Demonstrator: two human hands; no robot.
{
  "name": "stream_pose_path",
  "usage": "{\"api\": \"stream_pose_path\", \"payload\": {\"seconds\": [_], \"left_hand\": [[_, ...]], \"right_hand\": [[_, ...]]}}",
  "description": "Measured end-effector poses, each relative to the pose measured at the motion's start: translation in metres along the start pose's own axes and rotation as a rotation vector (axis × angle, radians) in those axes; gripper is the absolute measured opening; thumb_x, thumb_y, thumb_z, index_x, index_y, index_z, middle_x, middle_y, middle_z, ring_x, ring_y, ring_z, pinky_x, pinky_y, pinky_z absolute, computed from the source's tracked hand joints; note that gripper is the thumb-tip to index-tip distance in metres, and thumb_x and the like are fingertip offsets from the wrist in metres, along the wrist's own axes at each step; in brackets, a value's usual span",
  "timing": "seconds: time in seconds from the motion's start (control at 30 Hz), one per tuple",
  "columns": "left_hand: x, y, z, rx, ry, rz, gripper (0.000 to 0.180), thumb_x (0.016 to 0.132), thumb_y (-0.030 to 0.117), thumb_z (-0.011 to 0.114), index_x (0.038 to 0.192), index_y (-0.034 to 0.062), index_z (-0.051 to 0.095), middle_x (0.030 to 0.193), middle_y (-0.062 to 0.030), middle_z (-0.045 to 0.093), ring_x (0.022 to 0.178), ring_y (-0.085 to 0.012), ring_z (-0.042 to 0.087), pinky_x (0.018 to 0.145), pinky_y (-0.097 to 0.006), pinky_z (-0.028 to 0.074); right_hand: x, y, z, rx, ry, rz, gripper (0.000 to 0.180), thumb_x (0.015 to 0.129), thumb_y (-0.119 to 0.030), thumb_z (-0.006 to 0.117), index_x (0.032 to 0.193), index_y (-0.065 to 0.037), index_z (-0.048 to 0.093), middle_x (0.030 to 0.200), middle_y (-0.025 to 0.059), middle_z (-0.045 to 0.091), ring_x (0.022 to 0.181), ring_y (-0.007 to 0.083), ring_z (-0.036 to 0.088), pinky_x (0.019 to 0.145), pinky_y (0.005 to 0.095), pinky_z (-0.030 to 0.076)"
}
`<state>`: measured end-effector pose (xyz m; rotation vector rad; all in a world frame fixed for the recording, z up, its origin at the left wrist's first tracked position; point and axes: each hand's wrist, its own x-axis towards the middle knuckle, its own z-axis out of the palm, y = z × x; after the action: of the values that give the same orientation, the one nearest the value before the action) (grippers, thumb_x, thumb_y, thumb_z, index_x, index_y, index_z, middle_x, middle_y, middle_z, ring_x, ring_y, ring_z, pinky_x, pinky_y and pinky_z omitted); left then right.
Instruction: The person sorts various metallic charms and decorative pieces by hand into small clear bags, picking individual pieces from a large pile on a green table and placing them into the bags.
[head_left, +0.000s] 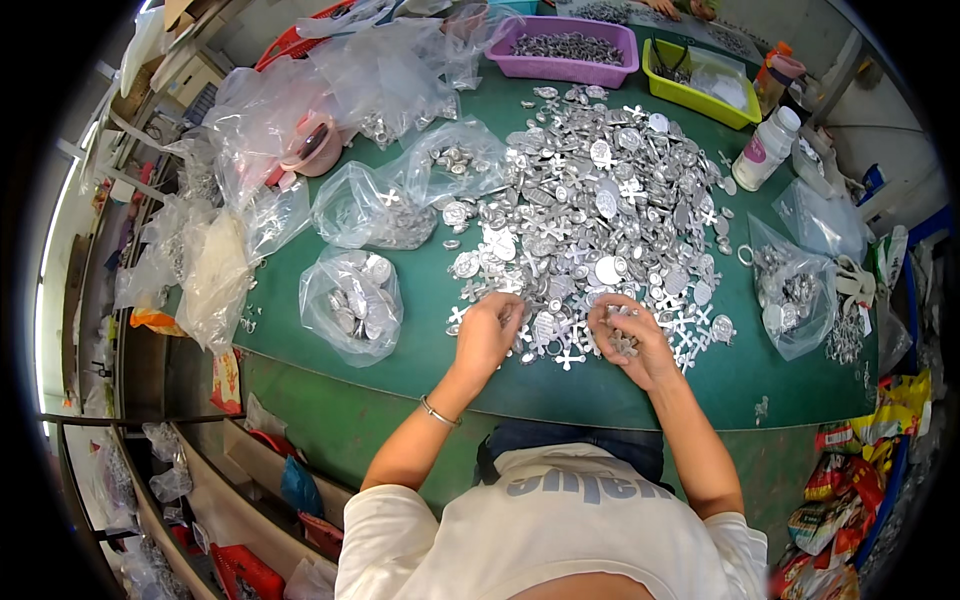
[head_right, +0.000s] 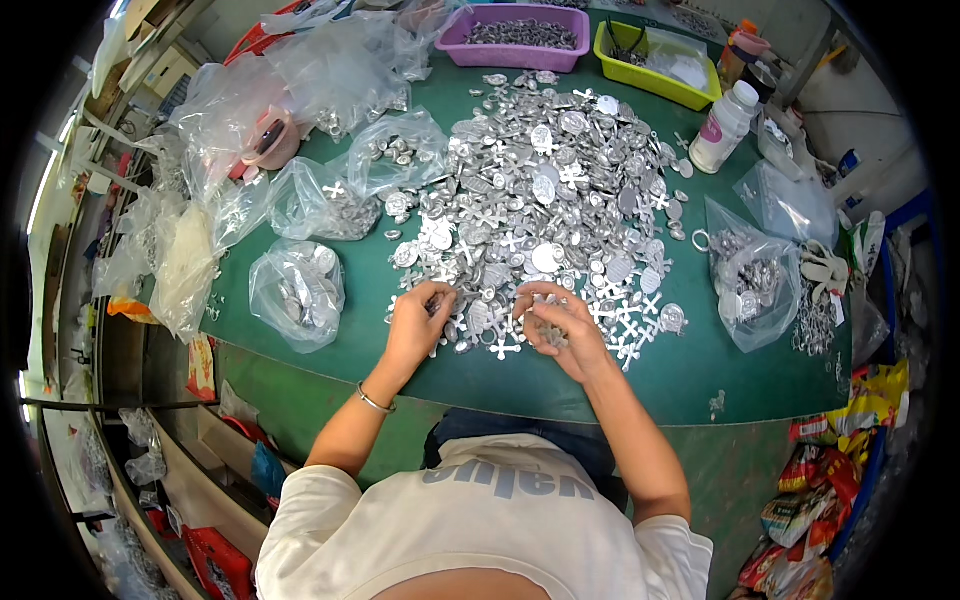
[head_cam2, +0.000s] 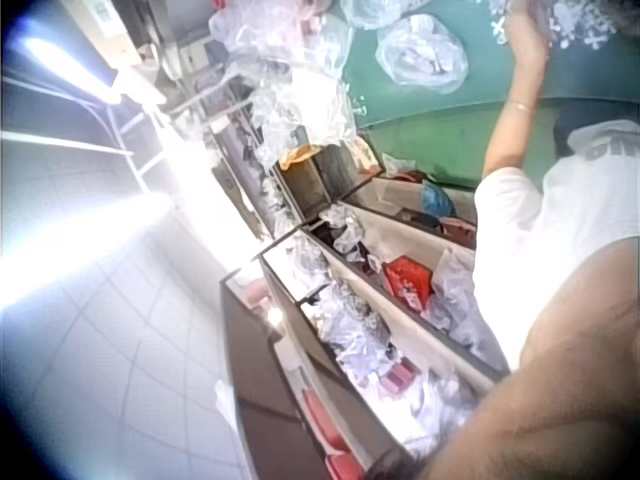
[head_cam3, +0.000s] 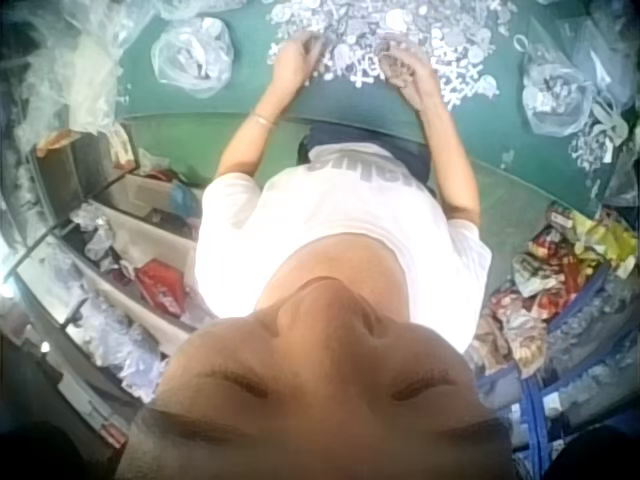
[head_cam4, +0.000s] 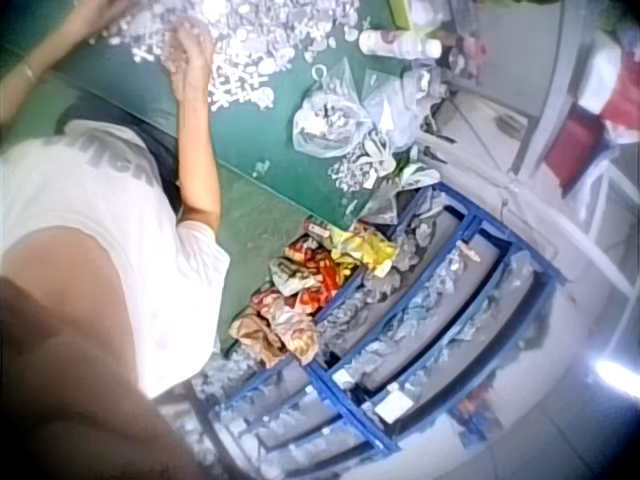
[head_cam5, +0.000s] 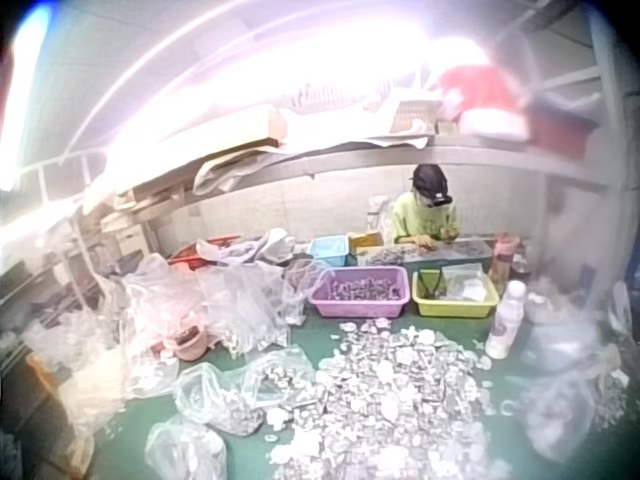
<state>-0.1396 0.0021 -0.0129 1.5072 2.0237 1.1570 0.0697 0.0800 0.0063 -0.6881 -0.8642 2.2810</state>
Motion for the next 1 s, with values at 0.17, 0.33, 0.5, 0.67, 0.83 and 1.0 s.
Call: {"api": "stream_pose_path", "payload": {"seconds": [0.17, 0.33, 0.5, 0.67, 0.83, 1.0], "left_hand": [[0.007, -0.016, -0.014, -1.176, -0.229, -0.48, 0.012, 0.084, 0.012, 0.056, 0.087, 0.0003, 0.058, 0.083, -0.0082, 0.059, 0.07, -0.0175, 0.056, 0.054, -0.026, 0.044], [0.004, -0.006, -0.014, -1.738, -0.158, -0.68, 0.012, 0.084, 0.012, 0.048, 0.09, 0.0014, 0.05, 0.093, -0.014, 0.052, 0.074, -0.0181, 0.052, 0.046, -0.018, 0.039], [-0.004, -0.008, -0.015, -0.905, -0.26, -0.585, 0.022, 0.083, 0.017, 0.063, 0.095, -0.0018, 0.061, 0.063, -0.0037, 0.053, 0.052, -0.0121, 0.05, 0.046, -0.023, 0.041], [-0.02, 0.011, -0.003, 0.218, -0.236, -0.046, 0.034, 0.072, 0.026, 0.074, 0.096, 0.0054, 0.062, 0.061, -0.0105, 0.058, 0.054, -0.0211, 0.056, 0.053, -0.031, 0.046], [-0.017, 0.022, 0.001, 0.417, -0.256, 0.012, 0.036, 0.067, 0.03, 0.075, 0.09, 0.0067, 0.062, 0.074, -0.014, 0.064, 0.069, -0.0306, 0.062, 0.058, -0.037, 0.048], [-0.008, 0.022, -0.004, 0.384, -0.348, -0.044, 0.03, 0.067, 0.025, 0.076, 0.081, 0.0038, 0.06, 0.068, -0.0088, 0.063, 0.06, -0.0258, 0.06, 0.055, -0.034, 0.047]], "right_hand": [[0.011, 0.023, 0.0, -0.921, 0.028, -0.33, 0.023, 0.082, -0.014, 0.062, 0.1, -0.002, 0.058, 0.069, 0.0068, 0.057, 0.055, 0.0166, 0.052, 0.045, 0.0302, 0.038], [0.013, 0.038, 0.024, -1.764, 0.12, -0.388, 0.031, 0.073, -0.02, 0.069, 0.099, -0.006, 0.059, 0.077, 0.0118, 0.056, 0.064, 0.0305, 0.06, 0.053, 0.0392, 0.046], [0.014, 0.042, 0.021, -1.608, 0.095, -0.478, 0.025, 0.074, -0.017, 0.068, 0.094, -0.004, 0.059, 0.076, 0.0109, 0.057, 0.061, 0.0296, 0.058, 0.052, 0.0388, 0.045], [0.016, 0.027, 0.004, -0.877, 0.126, -0.357, 0.014, 0.075, -0.009, 0.065, 0.087, -0.004, 0.059, 0.062, 0.0022, 0.052, 0.053, 0.0169, 0.05, 0.044, 0.0303, 0.038], [0.003, -0.002, -0.012, 0.412, 0.002, -0.036, 0.019, 0.091, -0.023, 0.045, 0.086, -0.006, 0.052, 0.085, 0.0093, 0.048, 0.06, 0.0133, 0.041, 0.039, 0.0197, 0.027], [-0.006, -0.021, -0.031, 0.699, 0.124, 0.003, 0.026, 0.094, -0.031, 0.044, 0.085, -0.008, 0.052, 0.077, 0.0059, 0.046, 0.054, 0.0114, 0.038, 0.036, 0.0203, 0.025]]}}
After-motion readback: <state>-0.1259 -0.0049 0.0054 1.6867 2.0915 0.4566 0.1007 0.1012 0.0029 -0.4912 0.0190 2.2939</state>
